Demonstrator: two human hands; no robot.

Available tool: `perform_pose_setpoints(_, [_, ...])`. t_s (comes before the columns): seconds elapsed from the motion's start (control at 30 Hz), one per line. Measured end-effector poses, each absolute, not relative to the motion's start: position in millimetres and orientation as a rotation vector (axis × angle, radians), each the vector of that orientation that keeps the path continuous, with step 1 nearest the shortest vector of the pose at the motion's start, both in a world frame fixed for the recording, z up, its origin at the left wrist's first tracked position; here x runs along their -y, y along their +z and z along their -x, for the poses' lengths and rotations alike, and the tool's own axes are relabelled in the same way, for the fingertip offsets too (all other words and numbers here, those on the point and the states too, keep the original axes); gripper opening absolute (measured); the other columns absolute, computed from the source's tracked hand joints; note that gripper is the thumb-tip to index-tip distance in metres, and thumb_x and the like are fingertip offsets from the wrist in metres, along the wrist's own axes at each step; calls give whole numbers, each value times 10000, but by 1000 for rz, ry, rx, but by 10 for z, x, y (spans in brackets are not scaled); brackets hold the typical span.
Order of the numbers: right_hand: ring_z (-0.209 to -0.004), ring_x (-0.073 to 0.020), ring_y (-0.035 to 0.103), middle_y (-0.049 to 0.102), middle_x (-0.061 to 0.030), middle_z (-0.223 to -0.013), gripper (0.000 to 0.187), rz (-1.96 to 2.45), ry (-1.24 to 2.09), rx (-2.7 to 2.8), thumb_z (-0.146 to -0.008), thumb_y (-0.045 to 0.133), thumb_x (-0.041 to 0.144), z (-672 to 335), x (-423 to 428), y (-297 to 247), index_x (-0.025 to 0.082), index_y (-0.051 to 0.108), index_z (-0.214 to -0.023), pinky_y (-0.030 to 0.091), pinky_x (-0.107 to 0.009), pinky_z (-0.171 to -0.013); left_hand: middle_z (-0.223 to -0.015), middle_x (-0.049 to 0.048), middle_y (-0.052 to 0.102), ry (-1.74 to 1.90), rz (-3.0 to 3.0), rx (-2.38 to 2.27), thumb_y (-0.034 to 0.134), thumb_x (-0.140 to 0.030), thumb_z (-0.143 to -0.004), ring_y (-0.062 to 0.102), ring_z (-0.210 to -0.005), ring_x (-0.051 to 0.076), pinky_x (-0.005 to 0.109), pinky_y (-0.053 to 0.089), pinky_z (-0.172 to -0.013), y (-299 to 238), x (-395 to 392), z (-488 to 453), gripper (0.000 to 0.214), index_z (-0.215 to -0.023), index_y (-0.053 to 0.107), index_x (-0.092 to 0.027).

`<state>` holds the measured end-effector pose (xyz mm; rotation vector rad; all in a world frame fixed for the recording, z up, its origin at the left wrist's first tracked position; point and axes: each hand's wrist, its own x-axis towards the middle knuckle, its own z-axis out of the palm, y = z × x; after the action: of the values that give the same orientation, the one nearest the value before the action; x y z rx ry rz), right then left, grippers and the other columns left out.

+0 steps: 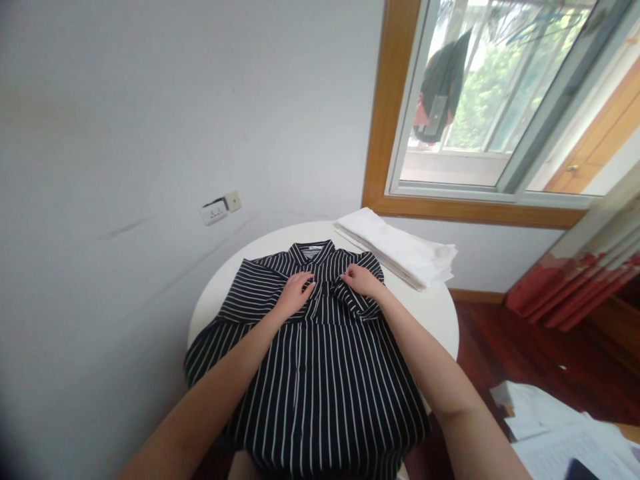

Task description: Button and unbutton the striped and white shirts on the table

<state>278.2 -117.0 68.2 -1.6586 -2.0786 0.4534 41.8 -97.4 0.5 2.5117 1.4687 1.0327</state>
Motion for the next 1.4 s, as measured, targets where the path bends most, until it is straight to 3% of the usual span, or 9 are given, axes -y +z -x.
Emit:
perform_pose_setpoints(0.2, [-587,-107,478,488,53,-615,257,1400,598,1791,-821,517,424,-2330,1104,631,199,466,-708,386,-223,-584,-1041,76,663,1171,-2262,-1410,449,-344,-891,608,-981,197,372,461,-938,225,980,-218,286,-1040,630,-182])
perform_pose_setpoints(0.37, [-500,-106,546,536,56,-649,265,1224,1015,1694,-828,536,464,-1968,1177,533,226,423,-853,419,-202,-420,-746,43,670,917,-1853,-1340,334,-573,-891,608,-530,140,264,504,-507,356,1015,-58,502,-997,607,-165])
perform_pose_setpoints(0.47, [-625,-133,654,620,5,-827,246,1063,1361,1676,-865,506,445,-1851,1287,447,229,419,-947,489,-200,-416,-708,46,651,854,-1851,-1370,317,-640,-864,600,-529,150,233,447,-420,384,1053,-28,579,-944,632,-162])
perform_pose_setpoints(0.6, [-726,-152,680,640,-36,-904,203,1070,1315,1812,-904,449,394,-1968,1346,392,197,502,-902,524,-209,-458,-855,55,674,746,-2010,-1457,539,-532,-804,608,-576,148,240,465,-491,362,1064,-17,461,-1091,596,-176])
perform_pose_setpoints(0.73, [-779,-155,664,676,-37,-862,215,1390,737,1980,-922,415,310,-2354,1228,405,191,587,-871,546,-286,-702,-1039,68,661,759,-2203,-1502,575,-344,-797,643,-796,181,290,490,-755,350,1033,19,367,-1131,569,-190])
perform_pose_setpoints(0.9, [-1260,-247,429,539,-145,-1292,341,1904,-6,1982,-914,399,203,-2743,1107,225,127,589,-1187,305,-373,-1065,-921,37,672,668,-2188,-1521,554,-346,-802,642,-739,183,290,482,-724,382,1048,44,380,-1156,537,-209])
perform_pose_setpoints(1.03, [-1388,-286,205,300,-112,-1492,515,2132,-11,1942,-955,311,447,-2811,1110,-25,208,391,-1405,181,-459,-1104,-929,38,671,572,-2235,-1541,564,-344,-797,644,-784,192,284,469,-741,352,1064,25,377,-1151,535,-216])
perform_pose_setpoints(1.17, [-1404,-276,157,233,-107,-1520,672,2146,17,1958,-912,209,628,-2810,1124,-127,225,327,-1437,120,-455,-1116,-1023,44,658,474,-2292,-1645,582,-382,-789,621,-925,229,314,454,-802,314,1055,25,398,-1164,531,-261])
perform_pose_setpoints(1.4, [-1392,-308,164,219,-98,-1525,650,2120,-82,1915,-913,229,615,-2798,1056,28,238,329,-1433,122,-490,-1103,-1203,88,560,756,-2615,-1450,589,-294,-780,489,-1156,255,401,358,-1019,365,1072,-10,391,-1166,568,-231])
